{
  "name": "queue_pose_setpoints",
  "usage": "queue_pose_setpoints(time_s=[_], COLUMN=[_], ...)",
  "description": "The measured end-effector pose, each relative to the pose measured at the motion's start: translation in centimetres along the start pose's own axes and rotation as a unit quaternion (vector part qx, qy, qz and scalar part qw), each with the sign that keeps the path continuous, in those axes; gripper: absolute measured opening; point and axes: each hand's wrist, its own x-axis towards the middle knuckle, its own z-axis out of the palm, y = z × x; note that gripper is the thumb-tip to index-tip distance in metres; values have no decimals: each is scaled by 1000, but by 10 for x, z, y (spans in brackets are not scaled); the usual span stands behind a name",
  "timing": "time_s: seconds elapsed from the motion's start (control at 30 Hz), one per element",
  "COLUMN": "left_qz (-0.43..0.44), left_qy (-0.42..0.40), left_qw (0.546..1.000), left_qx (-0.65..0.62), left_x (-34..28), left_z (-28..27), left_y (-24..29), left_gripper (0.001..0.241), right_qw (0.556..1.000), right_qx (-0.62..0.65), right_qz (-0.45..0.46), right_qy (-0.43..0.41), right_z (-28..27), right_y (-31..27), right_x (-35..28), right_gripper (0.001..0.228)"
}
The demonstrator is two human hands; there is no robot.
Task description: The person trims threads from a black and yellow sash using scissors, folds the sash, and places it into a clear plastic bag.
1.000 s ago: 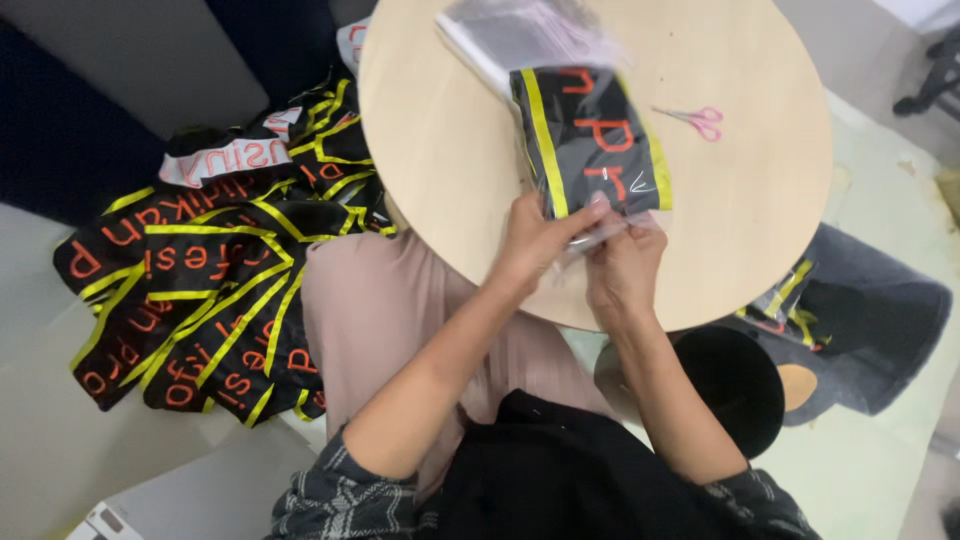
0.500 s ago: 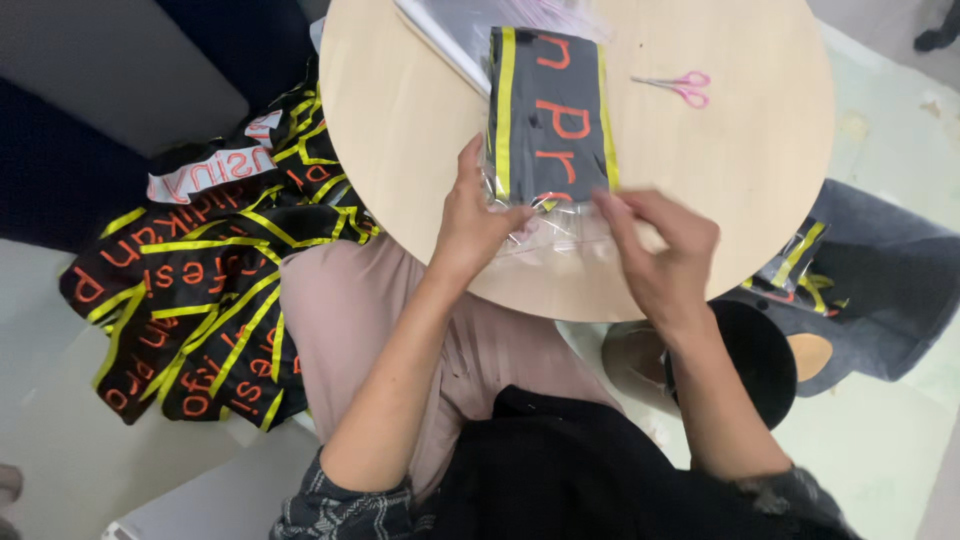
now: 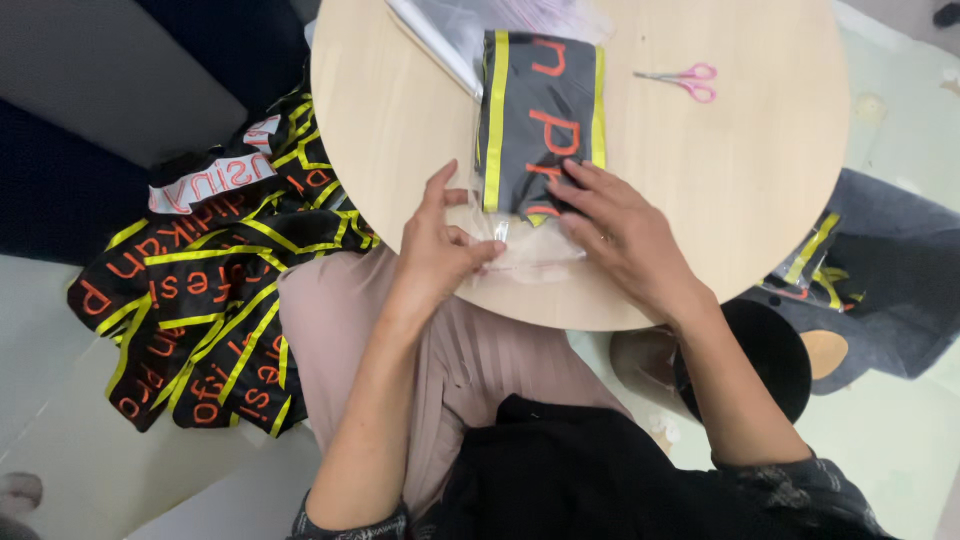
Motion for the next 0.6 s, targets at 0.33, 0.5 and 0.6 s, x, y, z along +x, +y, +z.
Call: queue_pose_setpoints(time_s=[0.33, 0.5, 0.6], left_qz=[13, -8, -43], left_qy=[-30, 19, 36], left_qw=[997, 995, 998], left_qx=[73, 94, 26], left_x=[-4, 0, 0], left_z=[0, -7, -8], left_y=[-4, -11, -10], left_gripper=[86, 79, 72], right_qw=[980, 988, 997], right_qx=[-39, -39, 6], right_qz=[61, 11, -76], right_qy=[-185, -149, -22], right_z=[-1, -4, -2], right_y=[26, 27, 16], right_x=[47, 52, 40], right_gripper=[54, 48, 28])
